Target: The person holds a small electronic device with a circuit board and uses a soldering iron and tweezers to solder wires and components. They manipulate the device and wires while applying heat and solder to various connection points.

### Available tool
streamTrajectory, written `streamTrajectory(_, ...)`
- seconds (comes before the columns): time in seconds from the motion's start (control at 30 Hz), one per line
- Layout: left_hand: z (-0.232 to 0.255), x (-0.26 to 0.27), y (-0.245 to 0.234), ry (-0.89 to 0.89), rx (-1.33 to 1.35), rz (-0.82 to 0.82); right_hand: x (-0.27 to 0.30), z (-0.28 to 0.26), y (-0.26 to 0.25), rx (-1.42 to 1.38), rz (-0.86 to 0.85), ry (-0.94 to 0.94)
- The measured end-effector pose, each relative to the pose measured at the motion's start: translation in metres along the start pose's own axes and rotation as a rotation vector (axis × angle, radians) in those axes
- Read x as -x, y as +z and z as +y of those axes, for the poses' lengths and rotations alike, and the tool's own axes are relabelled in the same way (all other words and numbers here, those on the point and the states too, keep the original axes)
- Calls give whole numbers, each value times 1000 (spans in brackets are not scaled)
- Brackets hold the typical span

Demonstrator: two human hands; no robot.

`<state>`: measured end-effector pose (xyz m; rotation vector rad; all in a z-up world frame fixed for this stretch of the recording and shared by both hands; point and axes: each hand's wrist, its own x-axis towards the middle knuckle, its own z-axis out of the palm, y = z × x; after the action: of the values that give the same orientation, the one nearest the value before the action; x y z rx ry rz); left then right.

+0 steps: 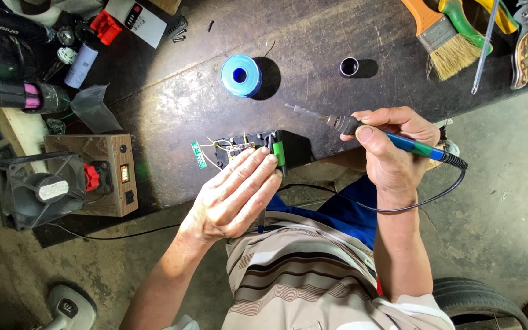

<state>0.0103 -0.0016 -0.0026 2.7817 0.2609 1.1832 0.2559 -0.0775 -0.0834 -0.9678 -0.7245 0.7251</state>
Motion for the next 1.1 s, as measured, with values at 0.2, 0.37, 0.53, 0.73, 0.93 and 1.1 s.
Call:
streamTrajectory(0.2,0,1,0,6,-6,-2,-2,-2,2,-4,-6,2)
streamTrajectory(0.37,-1,1,0,15,-11,-1,-1,0,0,-7,5,7)
streamTrajectory(0.53,1,3,1,8,-17,6,0,1,0,3,16,3)
streamTrajectory(0.73,1,4,2,3,-19,17,-1,4,-2,16,6,-16)
streamTrajectory(0.93,2,5,3,-2,-27,32,-1,5,-3,20,23,-20)
streamTrajectory(1.1,3,5,3,-7,-31,43,-1,8,-5,7,31,-20)
